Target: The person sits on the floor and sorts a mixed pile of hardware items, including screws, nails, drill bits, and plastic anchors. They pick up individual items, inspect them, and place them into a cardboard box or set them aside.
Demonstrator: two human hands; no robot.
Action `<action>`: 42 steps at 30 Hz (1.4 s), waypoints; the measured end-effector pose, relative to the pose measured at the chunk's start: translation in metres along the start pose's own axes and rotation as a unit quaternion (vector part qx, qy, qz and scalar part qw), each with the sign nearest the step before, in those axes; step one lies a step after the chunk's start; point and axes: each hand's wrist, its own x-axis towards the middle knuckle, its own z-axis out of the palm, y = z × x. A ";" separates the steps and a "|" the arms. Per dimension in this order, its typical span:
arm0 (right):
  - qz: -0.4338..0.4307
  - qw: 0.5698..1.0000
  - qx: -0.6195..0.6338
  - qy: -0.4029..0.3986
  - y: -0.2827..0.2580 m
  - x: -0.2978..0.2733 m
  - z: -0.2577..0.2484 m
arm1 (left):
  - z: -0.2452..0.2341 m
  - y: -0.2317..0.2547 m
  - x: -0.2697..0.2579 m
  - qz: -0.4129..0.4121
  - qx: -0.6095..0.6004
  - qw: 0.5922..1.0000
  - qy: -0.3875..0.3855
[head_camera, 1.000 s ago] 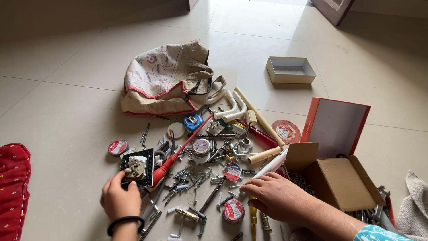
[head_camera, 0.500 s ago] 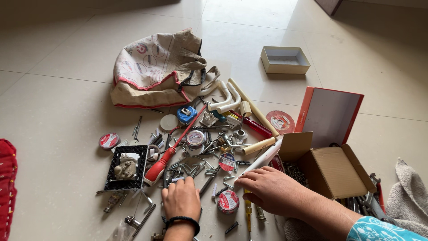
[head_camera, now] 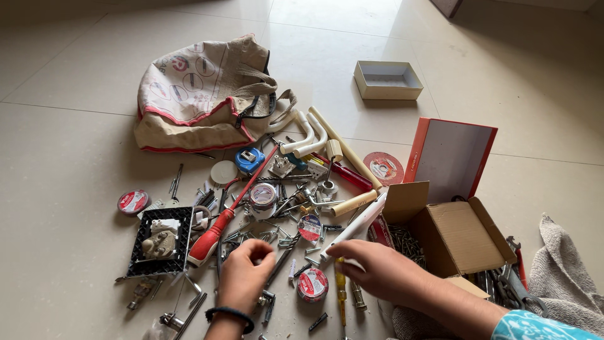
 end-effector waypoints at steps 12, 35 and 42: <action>0.210 0.854 0.474 -0.034 0.021 0.010 0.011 | 0.039 0.021 -0.023 0.258 -0.126 0.953 -0.101; 0.248 0.845 0.472 0.035 0.032 0.007 0.010 | 0.078 0.011 0.007 0.319 0.339 0.885 0.002; 0.250 0.838 0.484 0.042 0.030 0.013 0.010 | 0.076 0.012 0.008 0.321 0.345 0.882 -0.020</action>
